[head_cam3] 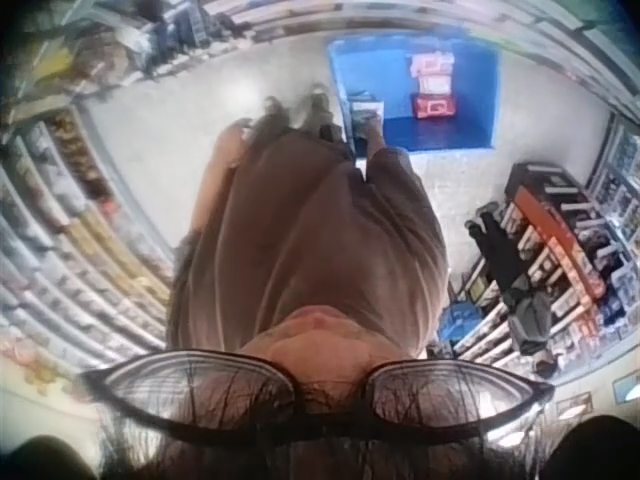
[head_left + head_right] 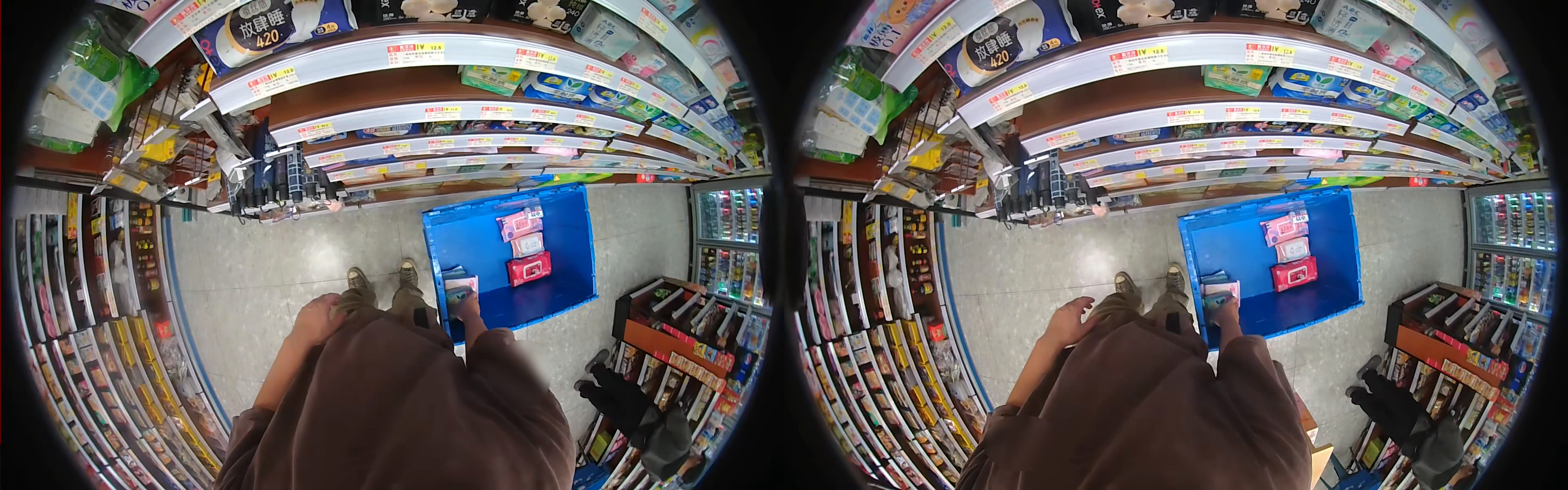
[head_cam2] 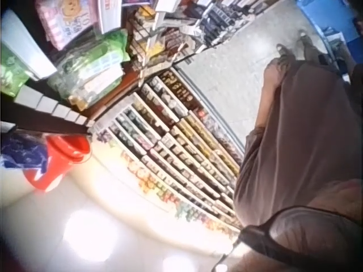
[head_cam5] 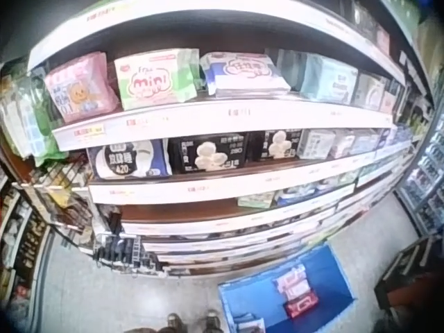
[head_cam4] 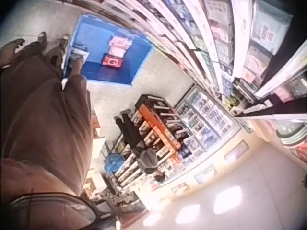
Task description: Restocking hygiene and personal care products from a blue transport crate onto retail shelves.
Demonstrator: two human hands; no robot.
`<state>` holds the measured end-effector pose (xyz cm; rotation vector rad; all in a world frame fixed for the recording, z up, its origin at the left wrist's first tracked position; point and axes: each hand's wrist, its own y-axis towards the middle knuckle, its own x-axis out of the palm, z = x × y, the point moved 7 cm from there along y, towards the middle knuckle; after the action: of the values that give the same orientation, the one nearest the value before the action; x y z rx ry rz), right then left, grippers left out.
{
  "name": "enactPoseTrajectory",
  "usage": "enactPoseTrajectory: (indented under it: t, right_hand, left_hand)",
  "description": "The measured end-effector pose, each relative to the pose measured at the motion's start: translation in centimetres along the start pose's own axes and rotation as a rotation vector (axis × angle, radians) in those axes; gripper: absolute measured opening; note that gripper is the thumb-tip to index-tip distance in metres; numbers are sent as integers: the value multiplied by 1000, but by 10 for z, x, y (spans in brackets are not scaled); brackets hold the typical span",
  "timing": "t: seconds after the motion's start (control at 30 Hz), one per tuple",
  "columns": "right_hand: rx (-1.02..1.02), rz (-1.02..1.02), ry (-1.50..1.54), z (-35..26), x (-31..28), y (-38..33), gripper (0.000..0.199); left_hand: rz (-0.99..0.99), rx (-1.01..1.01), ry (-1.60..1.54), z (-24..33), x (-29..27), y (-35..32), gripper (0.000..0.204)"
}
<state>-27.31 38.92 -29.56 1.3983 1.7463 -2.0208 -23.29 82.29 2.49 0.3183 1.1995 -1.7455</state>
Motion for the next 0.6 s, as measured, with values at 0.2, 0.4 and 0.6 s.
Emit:
enactPoseTrajectory:
  t: [0.2,0.4,0.6]
  right_hand:
    - [-248,-332,27,-58,-63,-23,107]
    - [-538,770,560,-139,-272,-37,59]
    - [-882,1211,802,-291,-443,-158,72]
  left_hand:
    - [12,-43,2,-39,26,-4,53]
    - [11,-10,5,-21,20,1,54]
    - [100,110,-46,-4,8,17,52]
